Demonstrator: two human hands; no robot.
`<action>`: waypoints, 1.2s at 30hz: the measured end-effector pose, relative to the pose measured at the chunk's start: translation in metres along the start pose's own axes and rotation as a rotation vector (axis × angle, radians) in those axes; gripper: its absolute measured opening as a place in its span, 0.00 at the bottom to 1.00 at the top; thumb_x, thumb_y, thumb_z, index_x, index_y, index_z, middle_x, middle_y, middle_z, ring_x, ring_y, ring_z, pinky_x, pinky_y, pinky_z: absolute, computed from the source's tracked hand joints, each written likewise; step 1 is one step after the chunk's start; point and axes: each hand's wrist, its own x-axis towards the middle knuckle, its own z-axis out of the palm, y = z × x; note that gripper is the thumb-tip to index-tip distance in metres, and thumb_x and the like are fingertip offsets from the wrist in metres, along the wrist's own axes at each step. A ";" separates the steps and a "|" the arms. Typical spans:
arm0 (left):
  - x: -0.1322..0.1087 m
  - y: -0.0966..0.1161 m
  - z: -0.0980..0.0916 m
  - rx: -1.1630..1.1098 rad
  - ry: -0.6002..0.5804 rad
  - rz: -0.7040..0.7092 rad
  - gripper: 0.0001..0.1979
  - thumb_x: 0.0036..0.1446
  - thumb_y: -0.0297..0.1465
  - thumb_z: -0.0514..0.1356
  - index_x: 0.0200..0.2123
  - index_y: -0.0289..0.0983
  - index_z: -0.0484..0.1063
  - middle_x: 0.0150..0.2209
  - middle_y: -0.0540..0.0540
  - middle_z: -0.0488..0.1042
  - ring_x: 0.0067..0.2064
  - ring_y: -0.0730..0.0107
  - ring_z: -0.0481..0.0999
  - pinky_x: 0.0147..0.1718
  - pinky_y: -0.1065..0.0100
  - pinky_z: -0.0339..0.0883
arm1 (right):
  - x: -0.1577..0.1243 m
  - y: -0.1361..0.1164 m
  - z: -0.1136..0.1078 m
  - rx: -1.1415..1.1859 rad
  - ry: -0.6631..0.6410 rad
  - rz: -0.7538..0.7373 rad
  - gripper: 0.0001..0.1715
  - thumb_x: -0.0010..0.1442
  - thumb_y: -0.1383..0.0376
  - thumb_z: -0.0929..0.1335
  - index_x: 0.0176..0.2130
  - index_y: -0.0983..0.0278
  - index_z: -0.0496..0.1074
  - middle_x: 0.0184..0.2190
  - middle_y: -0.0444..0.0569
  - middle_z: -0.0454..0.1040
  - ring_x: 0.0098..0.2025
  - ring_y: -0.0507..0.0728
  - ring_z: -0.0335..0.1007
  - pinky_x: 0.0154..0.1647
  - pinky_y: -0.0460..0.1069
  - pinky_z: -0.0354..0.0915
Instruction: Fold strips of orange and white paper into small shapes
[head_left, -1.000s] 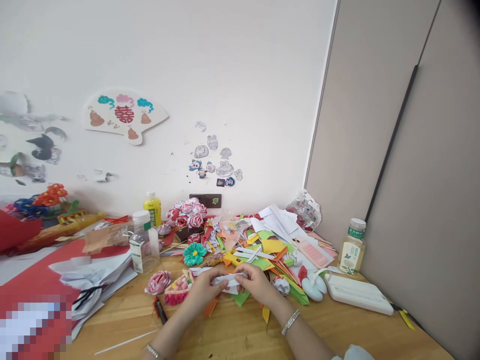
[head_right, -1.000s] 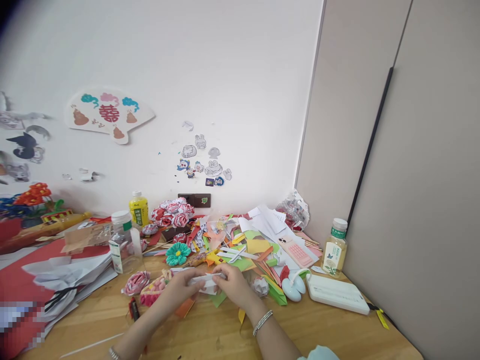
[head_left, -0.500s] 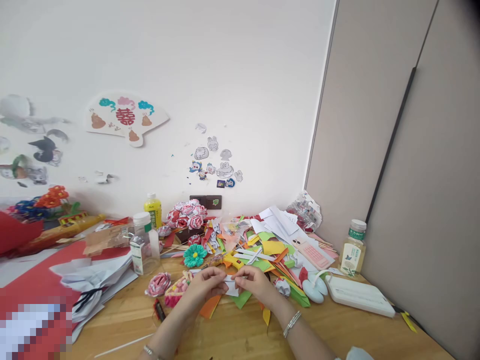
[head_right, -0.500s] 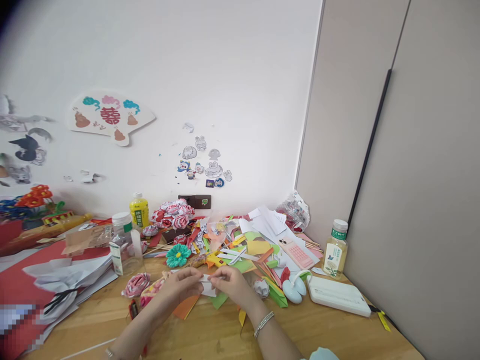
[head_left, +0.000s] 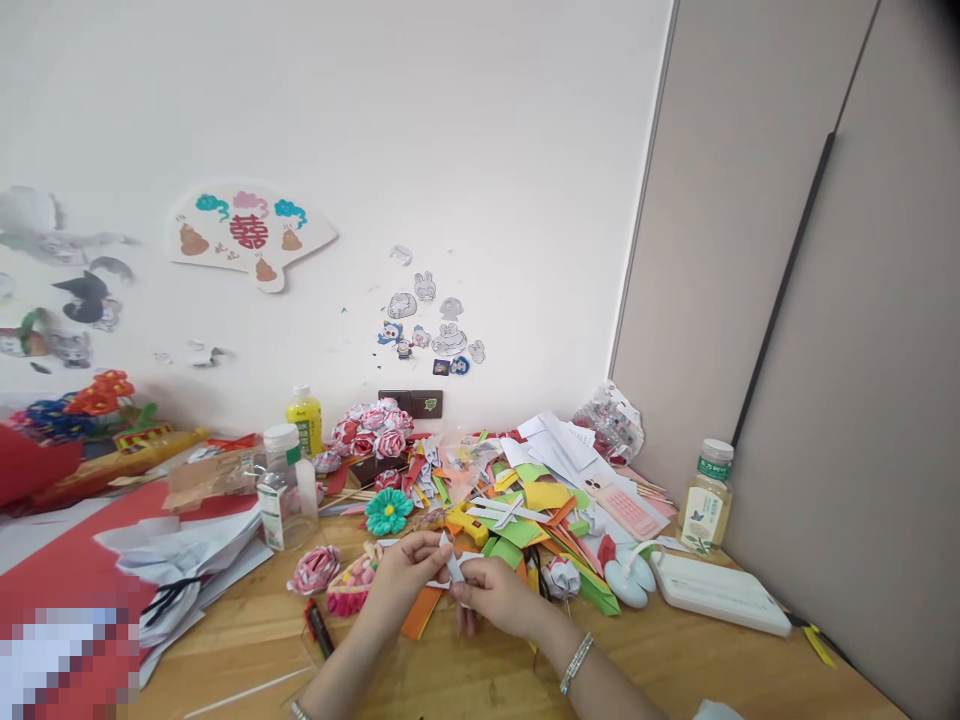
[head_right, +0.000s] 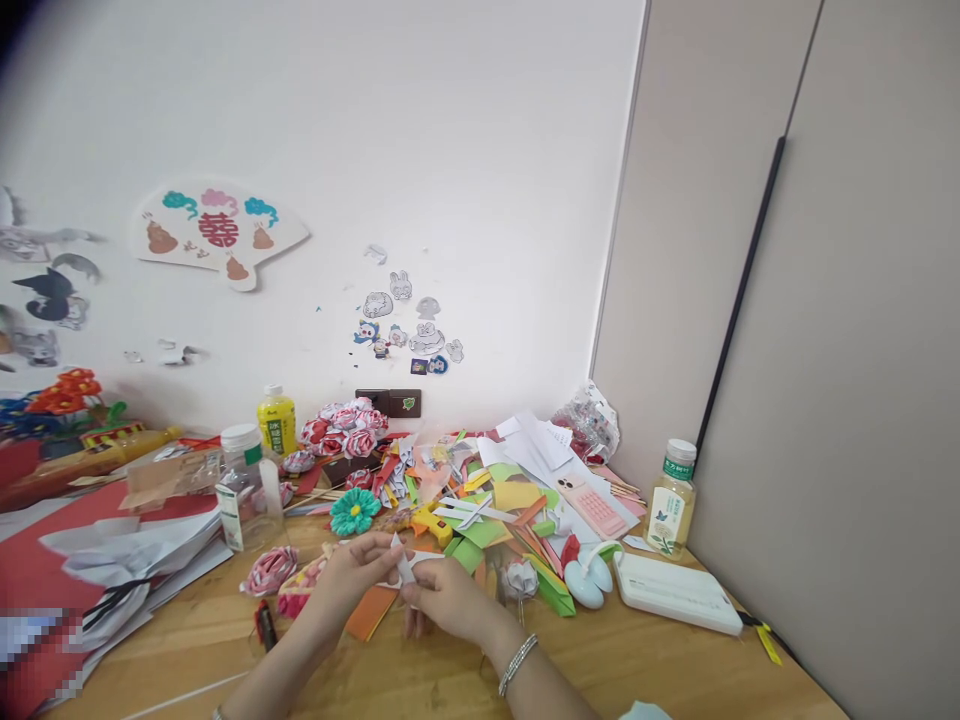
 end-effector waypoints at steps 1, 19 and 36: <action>0.000 -0.001 0.000 0.011 -0.001 0.012 0.15 0.33 0.40 0.64 0.21 0.34 0.69 0.16 0.51 0.72 0.19 0.75 0.67 0.21 0.72 0.63 | 0.000 0.000 0.000 -0.020 0.004 0.004 0.13 0.54 0.59 0.61 0.25 0.66 0.61 0.16 0.40 0.65 0.16 0.47 0.60 0.18 0.42 0.58; 0.007 -0.017 -0.003 0.054 -0.012 -0.009 0.17 0.41 0.43 0.58 0.20 0.33 0.69 0.13 0.52 0.69 0.17 0.75 0.67 0.20 0.72 0.63 | -0.001 0.002 0.005 -0.138 0.059 0.008 0.08 0.54 0.63 0.61 0.26 0.66 0.61 0.15 0.40 0.63 0.17 0.47 0.60 0.17 0.41 0.56; -0.002 -0.005 0.003 0.170 0.133 0.142 0.16 0.42 0.43 0.57 0.19 0.36 0.64 0.12 0.55 0.63 0.17 0.76 0.63 0.18 0.74 0.57 | 0.000 0.000 0.009 -0.193 0.059 0.036 0.11 0.55 0.63 0.60 0.23 0.65 0.58 0.13 0.38 0.60 0.14 0.46 0.56 0.14 0.40 0.51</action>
